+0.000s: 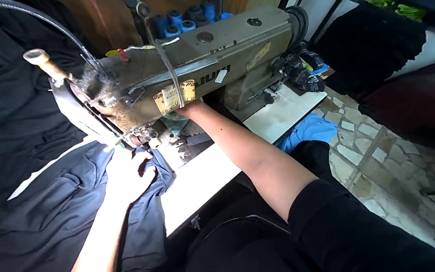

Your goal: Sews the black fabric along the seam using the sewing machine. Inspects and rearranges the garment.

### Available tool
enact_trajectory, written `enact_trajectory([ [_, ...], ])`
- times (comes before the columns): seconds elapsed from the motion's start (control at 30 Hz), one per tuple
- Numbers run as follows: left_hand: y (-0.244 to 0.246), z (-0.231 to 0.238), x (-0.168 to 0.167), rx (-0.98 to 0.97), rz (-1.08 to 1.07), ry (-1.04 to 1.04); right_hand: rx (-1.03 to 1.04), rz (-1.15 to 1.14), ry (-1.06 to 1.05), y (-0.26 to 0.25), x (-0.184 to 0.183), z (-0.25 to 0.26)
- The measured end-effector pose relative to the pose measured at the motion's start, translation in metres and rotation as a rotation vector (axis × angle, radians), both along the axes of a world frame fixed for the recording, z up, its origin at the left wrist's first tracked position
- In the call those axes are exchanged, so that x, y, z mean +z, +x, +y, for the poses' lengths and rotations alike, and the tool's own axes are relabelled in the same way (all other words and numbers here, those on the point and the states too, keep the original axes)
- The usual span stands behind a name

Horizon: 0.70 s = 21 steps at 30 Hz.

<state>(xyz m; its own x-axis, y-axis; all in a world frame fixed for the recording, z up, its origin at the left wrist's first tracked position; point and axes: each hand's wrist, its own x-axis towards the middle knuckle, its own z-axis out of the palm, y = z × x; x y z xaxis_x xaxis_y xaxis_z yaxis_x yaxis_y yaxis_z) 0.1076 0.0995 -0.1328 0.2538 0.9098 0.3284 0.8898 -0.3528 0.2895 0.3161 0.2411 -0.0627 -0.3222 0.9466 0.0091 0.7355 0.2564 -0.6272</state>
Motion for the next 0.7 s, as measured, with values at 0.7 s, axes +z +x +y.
enact_trajectory([
  [0.7, 0.099, -0.069, 0.053, 0.209, -1.089, -0.23, 0.278, 0.765, -0.311, 0.059, -0.011, -0.139],
])
